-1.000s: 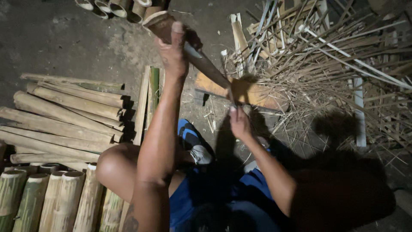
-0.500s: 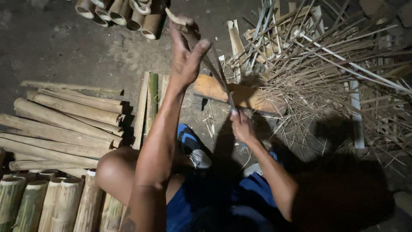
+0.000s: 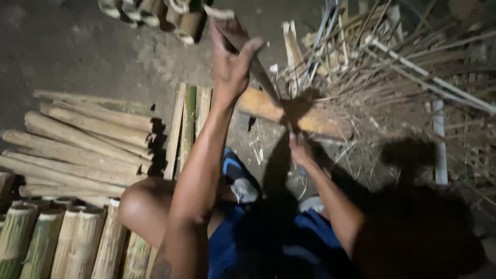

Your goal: The person sits on the floor and uses a knife to shave the outer layer off bamboo poles. They hold each pole with one hand and scrape the blade along its length, then place the finished pieces into a stack.

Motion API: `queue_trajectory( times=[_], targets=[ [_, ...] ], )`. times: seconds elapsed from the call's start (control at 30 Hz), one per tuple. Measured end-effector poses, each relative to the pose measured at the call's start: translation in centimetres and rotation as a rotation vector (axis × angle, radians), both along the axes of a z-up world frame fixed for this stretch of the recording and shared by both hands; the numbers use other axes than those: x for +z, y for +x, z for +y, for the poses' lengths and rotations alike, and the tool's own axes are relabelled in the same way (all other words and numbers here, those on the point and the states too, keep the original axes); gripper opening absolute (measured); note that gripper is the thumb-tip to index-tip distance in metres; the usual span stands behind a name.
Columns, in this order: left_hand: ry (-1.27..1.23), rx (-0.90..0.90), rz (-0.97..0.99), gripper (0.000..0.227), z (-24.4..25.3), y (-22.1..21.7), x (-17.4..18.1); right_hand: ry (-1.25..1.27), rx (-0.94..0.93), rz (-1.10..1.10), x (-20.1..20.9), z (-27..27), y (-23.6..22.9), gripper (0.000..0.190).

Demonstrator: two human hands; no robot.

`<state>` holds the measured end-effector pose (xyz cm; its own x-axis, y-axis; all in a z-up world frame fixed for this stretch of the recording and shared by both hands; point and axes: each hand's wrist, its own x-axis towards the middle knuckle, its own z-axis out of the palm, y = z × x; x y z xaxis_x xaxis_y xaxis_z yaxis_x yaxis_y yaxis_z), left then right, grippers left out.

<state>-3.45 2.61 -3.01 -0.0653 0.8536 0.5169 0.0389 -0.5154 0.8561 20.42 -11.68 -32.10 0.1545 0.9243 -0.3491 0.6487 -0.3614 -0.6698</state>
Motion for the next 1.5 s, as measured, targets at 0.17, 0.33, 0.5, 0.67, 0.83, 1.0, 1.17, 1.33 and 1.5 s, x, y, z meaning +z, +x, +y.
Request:
queue_trajectory(
  times=[0.17,0.33,0.5,0.67,0.83,1.0,1.17,1.33,1.5],
  targets=[
    [-0.064,0.314,-0.059,0.097,0.7,2.3,-1.5,0.233,0.001,0.174,9.1,-0.9,-4.0,0.053],
    [-0.104,0.508,-0.007,0.102,1.8,1.9,-1.7,0.423,-0.001,0.108,5.6,0.5,-6.8,0.047],
    [-0.220,0.268,-0.379,0.115,3.3,0.1,-3.1,-0.061,-0.166,0.124,-4.1,0.7,-2.3,0.046],
    [-0.178,0.407,0.164,0.065,0.0,1.6,-10.6,-0.250,-0.369,0.504,-6.3,-1.0,-0.8,0.054],
    [-0.434,0.242,0.290,0.033,0.9,-1.3,-13.4,-0.212,-0.312,0.282,-2.4,-2.2,-2.1,0.046],
    [-0.291,0.442,-0.033,0.066,1.0,-7.6,-13.0,-0.151,-0.132,0.413,1.6,-0.4,-5.0,0.047],
    [-0.535,0.662,0.077,0.065,-8.7,-9.8,-22.0,-0.144,0.123,0.493,3.4,0.7,-11.0,0.046],
    [-0.757,0.945,0.003,0.065,-11.2,-15.4,-26.4,-0.256,0.387,0.309,4.4,0.1,-15.9,0.045],
    [-0.857,1.099,0.037,0.071,-13.9,-22.2,-25.6,-0.142,0.644,0.065,6.0,0.2,-20.4,0.053]
  ],
)
